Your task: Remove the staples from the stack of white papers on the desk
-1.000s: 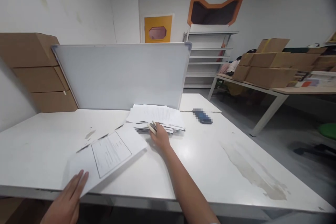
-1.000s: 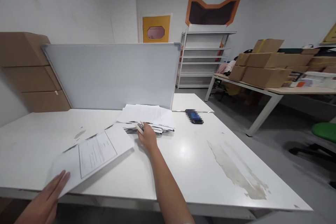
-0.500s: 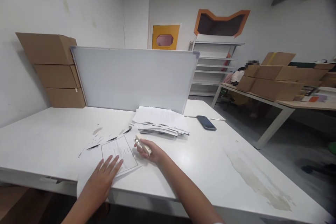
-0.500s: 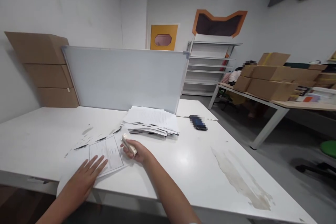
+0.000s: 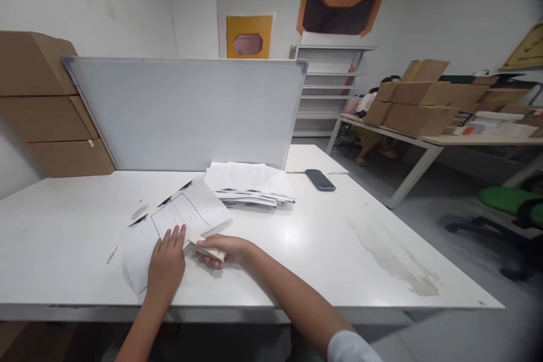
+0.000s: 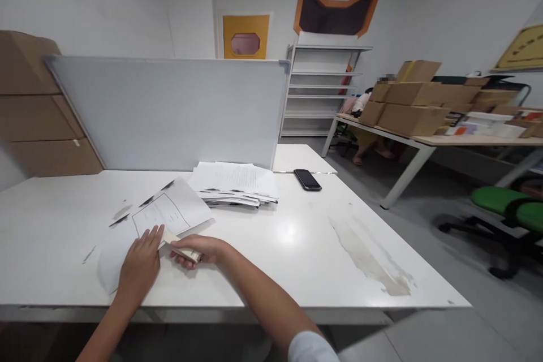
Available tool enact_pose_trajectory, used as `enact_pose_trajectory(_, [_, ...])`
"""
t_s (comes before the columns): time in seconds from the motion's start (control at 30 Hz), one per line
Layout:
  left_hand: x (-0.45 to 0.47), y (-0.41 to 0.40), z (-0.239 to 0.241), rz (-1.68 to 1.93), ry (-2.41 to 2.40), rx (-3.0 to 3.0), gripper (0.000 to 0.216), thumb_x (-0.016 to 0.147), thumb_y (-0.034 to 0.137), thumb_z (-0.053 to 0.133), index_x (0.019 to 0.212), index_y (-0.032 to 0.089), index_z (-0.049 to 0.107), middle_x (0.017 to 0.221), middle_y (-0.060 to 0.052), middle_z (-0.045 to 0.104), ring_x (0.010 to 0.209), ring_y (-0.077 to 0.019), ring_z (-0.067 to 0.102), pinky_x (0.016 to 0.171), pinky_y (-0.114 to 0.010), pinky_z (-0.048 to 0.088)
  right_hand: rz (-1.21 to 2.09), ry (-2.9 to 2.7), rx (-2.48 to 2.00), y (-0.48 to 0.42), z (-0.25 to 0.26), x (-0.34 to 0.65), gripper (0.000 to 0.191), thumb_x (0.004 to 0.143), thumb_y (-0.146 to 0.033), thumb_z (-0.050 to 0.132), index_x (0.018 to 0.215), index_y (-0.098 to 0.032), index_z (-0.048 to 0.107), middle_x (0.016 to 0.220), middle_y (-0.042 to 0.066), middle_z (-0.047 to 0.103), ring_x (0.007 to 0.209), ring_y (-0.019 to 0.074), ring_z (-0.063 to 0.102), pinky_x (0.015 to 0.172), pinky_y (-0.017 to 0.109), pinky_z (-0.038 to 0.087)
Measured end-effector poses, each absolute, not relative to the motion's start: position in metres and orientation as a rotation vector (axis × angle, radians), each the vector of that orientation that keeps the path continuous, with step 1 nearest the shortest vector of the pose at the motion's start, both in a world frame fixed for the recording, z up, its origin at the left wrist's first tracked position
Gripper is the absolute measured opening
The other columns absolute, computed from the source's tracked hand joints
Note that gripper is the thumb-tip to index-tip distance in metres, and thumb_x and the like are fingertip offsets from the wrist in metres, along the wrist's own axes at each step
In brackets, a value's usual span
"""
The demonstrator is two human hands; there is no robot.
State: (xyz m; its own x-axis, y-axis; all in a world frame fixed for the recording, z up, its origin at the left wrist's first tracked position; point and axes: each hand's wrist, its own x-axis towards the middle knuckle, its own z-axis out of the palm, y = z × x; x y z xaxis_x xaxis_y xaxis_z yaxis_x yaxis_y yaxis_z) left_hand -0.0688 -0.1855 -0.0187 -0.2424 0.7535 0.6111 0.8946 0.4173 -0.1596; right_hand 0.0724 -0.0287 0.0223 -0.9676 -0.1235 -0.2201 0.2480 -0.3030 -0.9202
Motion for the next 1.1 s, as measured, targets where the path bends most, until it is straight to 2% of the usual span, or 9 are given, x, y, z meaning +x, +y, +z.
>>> enact_pose_trajectory(0.33, [-0.059, -0.175, -0.003, -0.31, -2.039, -1.656, 0.057, 0.086, 0.005, 0.032, 0.14, 0.01, 0.05, 0.143, -0.014, 0.053, 0.132, -0.0322, 0.049, 0.104, -0.047, 0.041, -2.516, 1.602, 0.425, -0.039, 0.035, 0.074, 0.036, 0.093, -0.046, 0.059, 0.078, -0.013, 0.06, 0.056, -0.004, 0.052, 0.042, 0.0071, 0.045, 0.04, 0.019, 0.035])
enact_pose_trajectory(0.5, [-0.061, -0.17, -0.003, -0.34, -2.038, -1.721, 0.052, 0.086, 0.007, 0.032, 0.133, 0.006, 0.055, 0.14, -0.017, 0.055, 0.13, -0.0323, 0.051, 0.106, -0.047, 0.039, -2.683, 1.406, 0.532, -0.042, 0.035, 0.072, 0.036, 0.094, -0.045, 0.056, 0.075, -0.014, 0.056, 0.055, -0.004, 0.049, 0.042, 0.007, 0.044, 0.037, 0.017, 0.031])
enact_pose_trajectory(0.73, [-0.063, -0.171, -0.004, -0.408, -1.954, -1.815, 0.06, 0.084, 0.003, 0.031, 0.14, 0.013, 0.05, 0.14, -0.014, 0.056, 0.13, -0.0295, 0.051, 0.105, -0.045, 0.041, -2.972, 1.344, 0.776, -0.049, 0.03, 0.068, 0.029, 0.094, -0.044, 0.057, 0.084, -0.017, 0.054, 0.055, -0.004, 0.054, 0.041, 0.0088, 0.047, 0.038, 0.018, 0.037])
enact_pose_trajectory(0.87, [-0.061, -0.172, 0.0, -0.43, -1.897, -1.829, 0.061, 0.084, 0.001, 0.029, 0.142, 0.013, 0.047, 0.142, -0.014, 0.054, 0.131, -0.0292, 0.051, 0.106, -0.044, 0.041, -3.008, 1.438, 0.745, -0.05, 0.026, 0.066, 0.027, 0.091, -0.041, 0.06, 0.08, -0.017, 0.056, 0.051, -0.003, 0.055, 0.039, 0.0103, 0.047, 0.036, 0.019, 0.035])
enact_pose_trajectory(1.1, [-0.059, -0.172, 0.002, -0.475, -1.871, -1.836, 0.061, 0.087, 0.004, 0.03, 0.148, 0.013, 0.037, 0.147, -0.016, 0.048, 0.138, -0.0297, 0.043, 0.111, -0.045, 0.038, -3.044, 1.655, 0.726, -0.049, 0.018, 0.061, 0.027, 0.083, -0.037, 0.068, 0.072, -0.012, 0.064, 0.047, 0.0, 0.058, 0.037, 0.011, 0.048, 0.038, 0.022, 0.039])
